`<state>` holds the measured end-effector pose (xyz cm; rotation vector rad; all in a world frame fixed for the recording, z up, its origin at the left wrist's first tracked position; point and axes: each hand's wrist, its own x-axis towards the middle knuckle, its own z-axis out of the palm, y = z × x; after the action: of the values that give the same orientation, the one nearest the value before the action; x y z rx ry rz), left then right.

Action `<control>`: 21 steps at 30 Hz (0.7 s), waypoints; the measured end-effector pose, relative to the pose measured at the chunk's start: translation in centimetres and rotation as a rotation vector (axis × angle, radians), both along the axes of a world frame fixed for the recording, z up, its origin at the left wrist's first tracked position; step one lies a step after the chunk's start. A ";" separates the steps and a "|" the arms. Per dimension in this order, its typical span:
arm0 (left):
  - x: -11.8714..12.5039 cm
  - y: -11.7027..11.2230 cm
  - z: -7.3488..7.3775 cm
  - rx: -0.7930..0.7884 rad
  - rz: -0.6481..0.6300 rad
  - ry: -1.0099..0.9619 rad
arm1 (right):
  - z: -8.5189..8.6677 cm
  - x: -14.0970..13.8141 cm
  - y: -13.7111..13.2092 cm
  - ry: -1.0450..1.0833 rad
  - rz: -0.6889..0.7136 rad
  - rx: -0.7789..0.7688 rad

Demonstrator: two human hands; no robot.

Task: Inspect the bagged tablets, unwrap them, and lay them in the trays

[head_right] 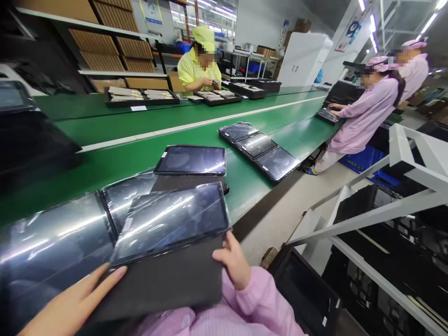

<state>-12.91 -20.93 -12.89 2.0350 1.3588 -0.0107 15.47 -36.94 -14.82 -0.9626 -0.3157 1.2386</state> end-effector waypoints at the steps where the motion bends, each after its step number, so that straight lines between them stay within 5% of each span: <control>1: 2.5 -1.1 0.9 -0.123 -0.005 -0.055 | 0.3 1.8 0.0 0.014 -0.050 -0.012; 5: 11.6 -5.6 1.5 -0.417 -0.108 -0.137 | 0.2 9.4 -1.0 0.050 -0.217 -0.030; 9: 15.3 -5.5 3.3 -0.475 -0.381 -0.162 | -1.1 12.7 -1.9 0.062 -0.426 -0.002; 12: 15.4 -0.5 6.9 -0.225 -0.366 -0.145 | -2.4 12.0 -1.7 0.062 -0.515 -0.018; 15: 16.1 7.4 9.6 0.128 0.044 -0.149 | -3.1 10.8 -1.1 0.062 -0.558 -0.075; 18: 18.2 15.3 10.3 0.394 0.231 -0.249 | -2.7 10.8 -0.7 0.057 -0.589 -0.114; 21: 20.7 20.8 10.1 0.266 0.269 -0.209 | -1.3 11.7 -0.4 0.040 -0.602 -0.134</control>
<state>7.79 -0.11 -2.77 1.9779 1.5511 0.5124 27.14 -37.36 -16.08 -1.0460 0.0931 0.7294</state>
